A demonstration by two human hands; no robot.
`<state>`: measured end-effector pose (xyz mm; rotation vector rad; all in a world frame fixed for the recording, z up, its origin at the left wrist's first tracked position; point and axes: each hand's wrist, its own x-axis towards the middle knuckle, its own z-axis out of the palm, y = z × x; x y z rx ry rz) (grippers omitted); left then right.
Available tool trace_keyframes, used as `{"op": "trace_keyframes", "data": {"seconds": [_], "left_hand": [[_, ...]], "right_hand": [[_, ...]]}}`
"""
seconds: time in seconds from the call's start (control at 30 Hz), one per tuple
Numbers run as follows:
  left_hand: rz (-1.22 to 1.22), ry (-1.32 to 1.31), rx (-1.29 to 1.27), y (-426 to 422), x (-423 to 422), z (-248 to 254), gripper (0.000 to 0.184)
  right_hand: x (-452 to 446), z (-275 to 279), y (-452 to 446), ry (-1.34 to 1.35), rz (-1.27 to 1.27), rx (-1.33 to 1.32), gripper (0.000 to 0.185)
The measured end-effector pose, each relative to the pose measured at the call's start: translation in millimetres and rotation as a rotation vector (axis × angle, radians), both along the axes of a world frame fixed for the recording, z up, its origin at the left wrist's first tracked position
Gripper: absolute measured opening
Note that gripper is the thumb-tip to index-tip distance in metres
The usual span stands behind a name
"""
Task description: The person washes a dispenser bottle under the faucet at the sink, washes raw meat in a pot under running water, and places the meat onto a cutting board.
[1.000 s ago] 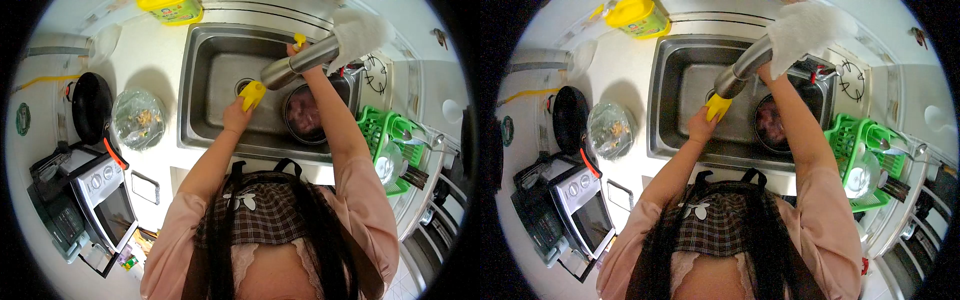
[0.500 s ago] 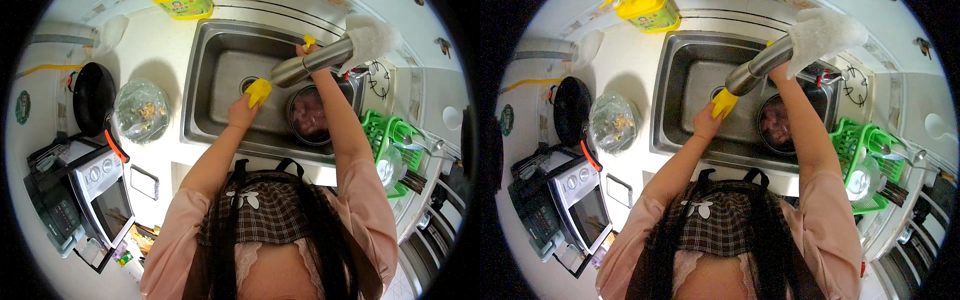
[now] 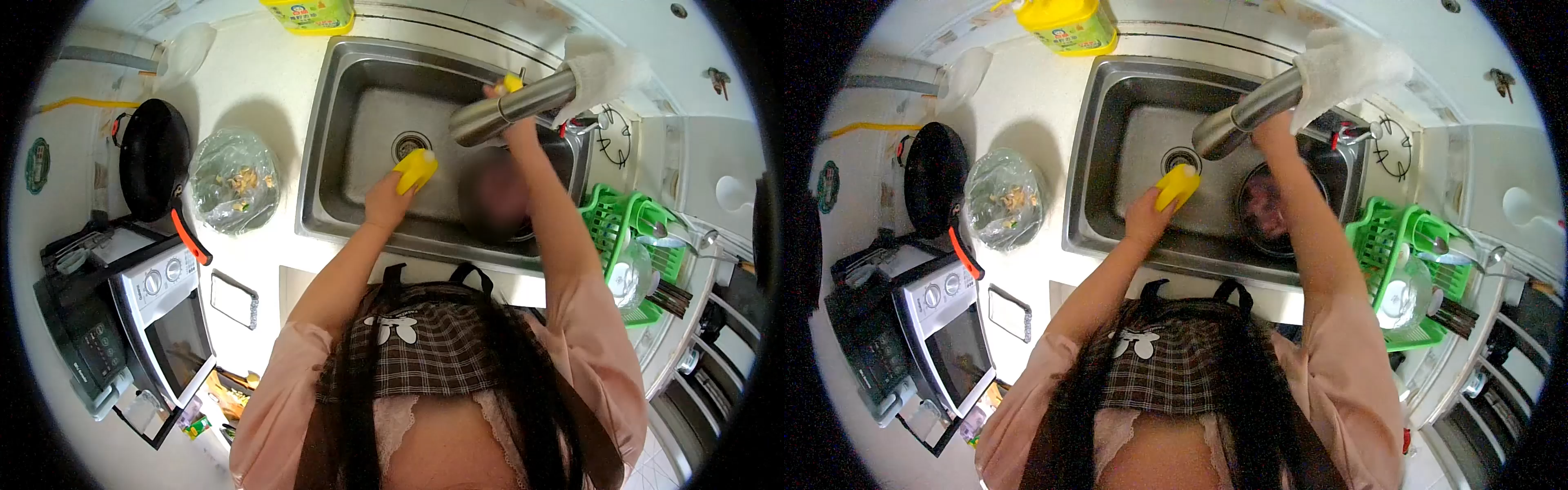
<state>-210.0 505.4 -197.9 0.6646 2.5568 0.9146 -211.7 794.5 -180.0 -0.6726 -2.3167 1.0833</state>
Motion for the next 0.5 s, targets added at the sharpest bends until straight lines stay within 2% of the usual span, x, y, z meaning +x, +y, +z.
{"op": "trace_keyframes", "data": {"seconds": [0.07, 0.1, 0.17, 0.2, 0.23, 0.3, 0.5], "left_hand": [[-0.003, -0.001, 0.016, -7.4, 0.4, -1.1, 0.032], [-0.01, 0.001, 0.027, -11.3, 0.3, -2.0, 0.032], [0.008, 0.008, 0.022, -19.1, 2.2, -2.0, 0.032], [0.014, 0.013, 0.016, -22.0, 2.4, -1.8, 0.032], [0.012, 0.014, 0.019, -25.3, 2.4, -1.2, 0.032], [0.0, 0.053, -0.035, -29.8, 2.2, -0.2, 0.033], [-0.032, -0.027, -0.023, -32.4, 0.2, -7.7, 0.043]], "right_hand": [[41.9, 17.9, -39.7, -0.137, -0.001, -0.047, 0.017], [57.3, 15.0, -54.8, -0.083, 0.014, -0.164, 0.021], [80.0, 45.6, -93.4, -0.038, 0.035, -0.249, 0.027], [84.5, 77.8, -112.0, -0.047, 0.039, -0.215, 0.028], [92.5, 80.8, -117.7, -0.046, 0.037, -0.213, 0.028], [102.2, 88.6, -124.9, 0.076, 0.254, 0.243, 0.029], [90.3, 111.8, -148.6, 0.012, 0.282, 0.158, 0.029]]}}
